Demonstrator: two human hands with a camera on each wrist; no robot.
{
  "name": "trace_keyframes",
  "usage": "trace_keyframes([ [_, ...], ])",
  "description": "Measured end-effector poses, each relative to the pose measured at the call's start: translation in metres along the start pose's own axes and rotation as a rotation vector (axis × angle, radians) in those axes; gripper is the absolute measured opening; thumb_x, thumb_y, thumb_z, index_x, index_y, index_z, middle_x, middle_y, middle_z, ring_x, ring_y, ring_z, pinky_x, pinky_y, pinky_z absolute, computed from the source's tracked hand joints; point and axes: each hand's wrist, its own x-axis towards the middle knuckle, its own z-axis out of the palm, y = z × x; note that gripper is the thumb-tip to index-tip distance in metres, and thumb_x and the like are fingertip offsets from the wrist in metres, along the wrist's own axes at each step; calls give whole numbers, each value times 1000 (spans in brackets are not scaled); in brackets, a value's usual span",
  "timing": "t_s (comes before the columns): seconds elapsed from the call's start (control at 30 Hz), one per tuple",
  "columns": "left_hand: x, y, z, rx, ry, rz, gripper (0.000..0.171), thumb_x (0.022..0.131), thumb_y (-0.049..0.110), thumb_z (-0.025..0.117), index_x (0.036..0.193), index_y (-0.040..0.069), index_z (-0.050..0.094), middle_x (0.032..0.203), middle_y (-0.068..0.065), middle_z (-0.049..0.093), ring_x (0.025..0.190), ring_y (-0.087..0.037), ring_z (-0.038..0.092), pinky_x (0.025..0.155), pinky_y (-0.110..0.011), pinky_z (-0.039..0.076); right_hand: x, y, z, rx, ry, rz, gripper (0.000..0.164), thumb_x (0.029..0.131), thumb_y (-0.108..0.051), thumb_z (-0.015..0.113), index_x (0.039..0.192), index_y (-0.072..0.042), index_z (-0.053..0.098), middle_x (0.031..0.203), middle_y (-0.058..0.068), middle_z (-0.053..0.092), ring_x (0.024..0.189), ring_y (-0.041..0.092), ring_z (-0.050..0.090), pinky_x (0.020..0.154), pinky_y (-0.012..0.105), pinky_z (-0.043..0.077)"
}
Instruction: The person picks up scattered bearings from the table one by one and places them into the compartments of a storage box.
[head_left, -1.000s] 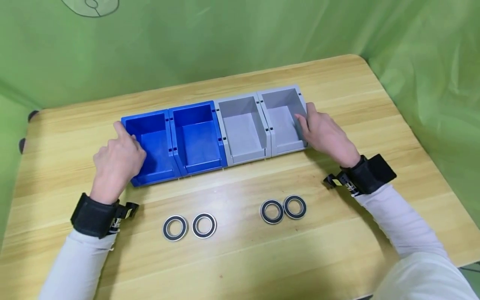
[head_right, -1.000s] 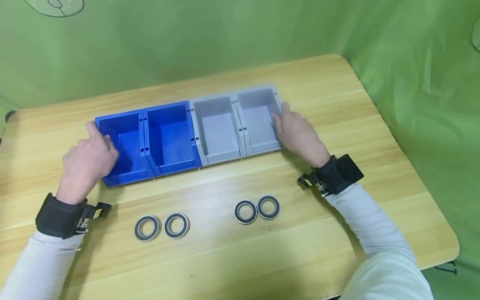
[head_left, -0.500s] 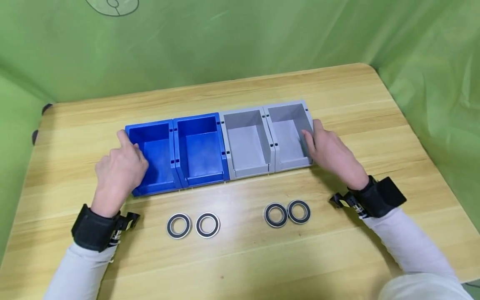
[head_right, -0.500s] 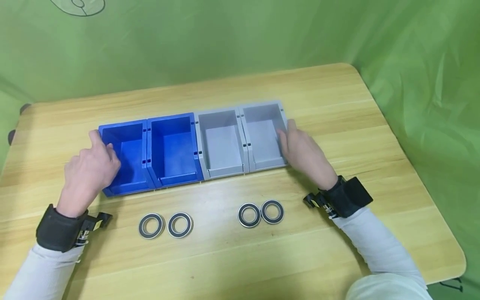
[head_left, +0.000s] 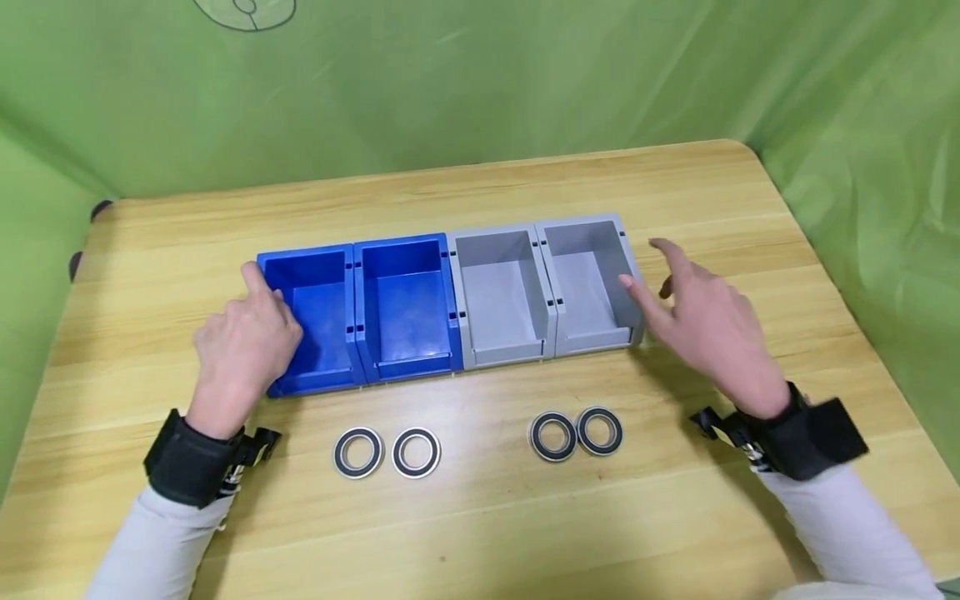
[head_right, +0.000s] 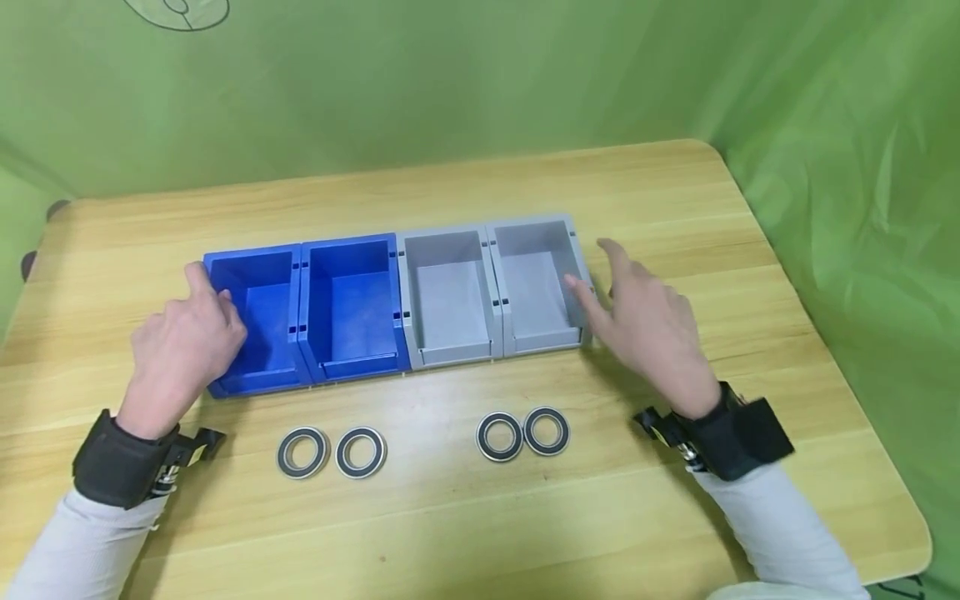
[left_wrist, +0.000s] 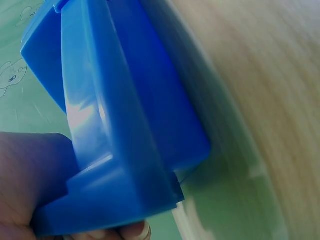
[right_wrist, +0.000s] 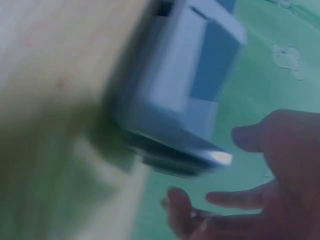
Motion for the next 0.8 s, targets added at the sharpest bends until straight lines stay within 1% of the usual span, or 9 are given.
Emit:
trace_keyframes([
  [0.07,1,1,0,5,0,3,43,107,25,25,131,-9,31,65,-29,54,56,-51,59,40,-48,36,-12,-3,-6,-2,86,-65,68,101,-53,55,151,-8,44,95,20,70,62,25,63,46,36,44],
  [0.13,1,2,0,9,0,3,44,107,25,25,134,-9,30,65,-28,54,56,-52,59,40,-47,36,-26,-9,-8,12,110,-159,58,98,-45,64,143,-8,54,90,13,71,60,17,62,45,30,44],
  [0.2,1,2,0,12,6,2,44,107,25,25,133,-9,31,64,-27,53,55,-51,59,40,-47,36,-39,-16,-7,30,59,-259,51,95,-40,70,134,-9,61,87,8,72,59,8,60,46,23,44],
  [0.27,1,2,1,14,11,1,42,107,25,25,131,-9,32,63,-26,52,55,-51,58,40,-47,35,-53,-22,-1,16,-27,-336,50,91,-43,74,129,-11,65,86,3,71,54,-1,53,46,18,41],
  [0.33,1,2,1,14,17,1,41,107,25,25,129,-9,32,63,-26,52,55,-52,58,40,-47,35,-65,-26,6,-16,-113,-375,54,88,-52,75,127,-15,66,92,1,72,53,-5,47,48,18,41],
  [0.4,1,3,2,14,23,0,40,106,25,26,127,-8,33,63,-26,52,55,-53,58,40,-48,35,-76,-28,14,-53,-183,-384,61,85,-61,74,128,-18,66,98,0,70,55,-6,45,51,21,43],
  [0.5,1,3,2,19,22,-5,42,107,25,25,129,-9,33,63,-27,52,56,-53,58,40,-48,35,-85,-27,25,-52,-264,-402,66,83,-66,73,129,-19,65,107,-1,67,62,-5,48,57,22,47],
  [0.63,1,3,1,28,15,-17,43,107,26,25,131,-9,32,63,-26,52,56,-52,58,41,-48,36,-90,-26,36,6,-318,-446,56,87,-54,76,126,-16,65,111,0,60,64,-5,48,56,19,45],
  [0.8,0,2,2,29,17,-18,42,107,26,25,131,-9,32,63,-28,52,56,-53,58,40,-48,35,-90,-25,43,39,-309,-483,43,89,-34,80,122,-12,65,111,3,58,64,-5,47,54,15,43],
])
